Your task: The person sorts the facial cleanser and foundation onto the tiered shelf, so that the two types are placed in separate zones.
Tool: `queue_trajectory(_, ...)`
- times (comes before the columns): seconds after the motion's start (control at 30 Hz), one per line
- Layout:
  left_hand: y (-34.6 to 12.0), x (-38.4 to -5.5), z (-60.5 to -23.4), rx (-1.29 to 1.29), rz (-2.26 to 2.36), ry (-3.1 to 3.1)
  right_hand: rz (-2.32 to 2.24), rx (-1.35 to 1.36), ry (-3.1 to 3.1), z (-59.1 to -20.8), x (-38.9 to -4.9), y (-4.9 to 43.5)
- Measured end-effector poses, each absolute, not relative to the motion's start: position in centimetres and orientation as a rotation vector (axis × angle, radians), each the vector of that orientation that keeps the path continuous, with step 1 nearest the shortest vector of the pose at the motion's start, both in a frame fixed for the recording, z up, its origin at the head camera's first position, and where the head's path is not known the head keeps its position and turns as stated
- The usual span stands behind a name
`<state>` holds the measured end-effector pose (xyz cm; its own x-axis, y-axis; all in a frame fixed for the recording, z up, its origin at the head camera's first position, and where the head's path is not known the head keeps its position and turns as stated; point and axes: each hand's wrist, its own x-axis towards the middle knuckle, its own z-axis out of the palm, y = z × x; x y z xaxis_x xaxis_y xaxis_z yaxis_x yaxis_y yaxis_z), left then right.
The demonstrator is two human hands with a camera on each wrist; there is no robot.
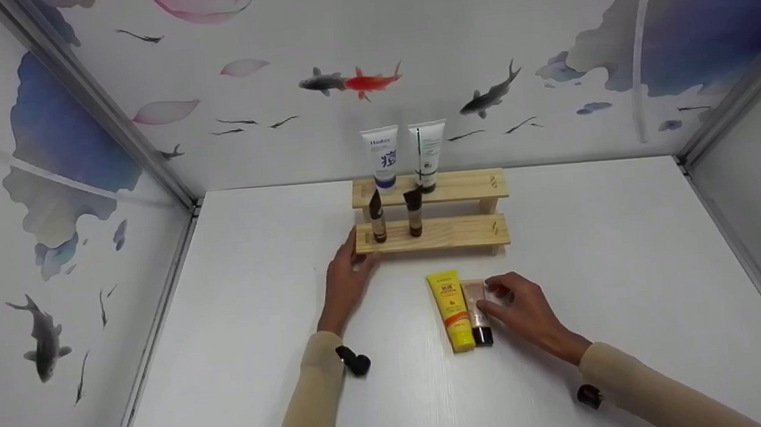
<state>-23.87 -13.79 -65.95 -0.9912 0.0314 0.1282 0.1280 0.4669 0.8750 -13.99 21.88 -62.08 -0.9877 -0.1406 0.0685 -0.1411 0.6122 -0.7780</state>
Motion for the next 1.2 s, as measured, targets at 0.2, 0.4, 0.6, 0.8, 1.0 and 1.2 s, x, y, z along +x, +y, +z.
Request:
queue_trajectory(0.2,-13.8,-23.9,-66.0,-0.176,-1.602,-2.579,1.319,0.229,-2.867,-61.9,-14.0,21.6)
queue_trajectory(0.4,-13.9,-24.0,-66.1,-0.181,-1.613,-2.572,1.273,0.218,-2.930,-61.7,-14.3,21.3)
queue_trajectory(0.6,-13.9,-24.0,-66.1,-0.172,-1.616,-2.575,1.255,0.207,-2.963,-61.6,-14.4,21.2)
queue_trajectory(0.8,-13.9,-24.0,-66.2,-0.178,-1.637,-2.559,1.259,0.194,-2.981,-61.3,-14.7,21.3)
queue_trajectory(1.0,-13.9,-24.0,-66.3,-0.179,-1.625,-2.567,1.279,0.176,-2.981,-61.1,-15.1,21.6)
queue_trajectory(1.2,-13.9,-23.9,-66.2,-0.166,-1.611,-2.588,1.266,0.155,-2.994,-60.9,-15.3,21.7)
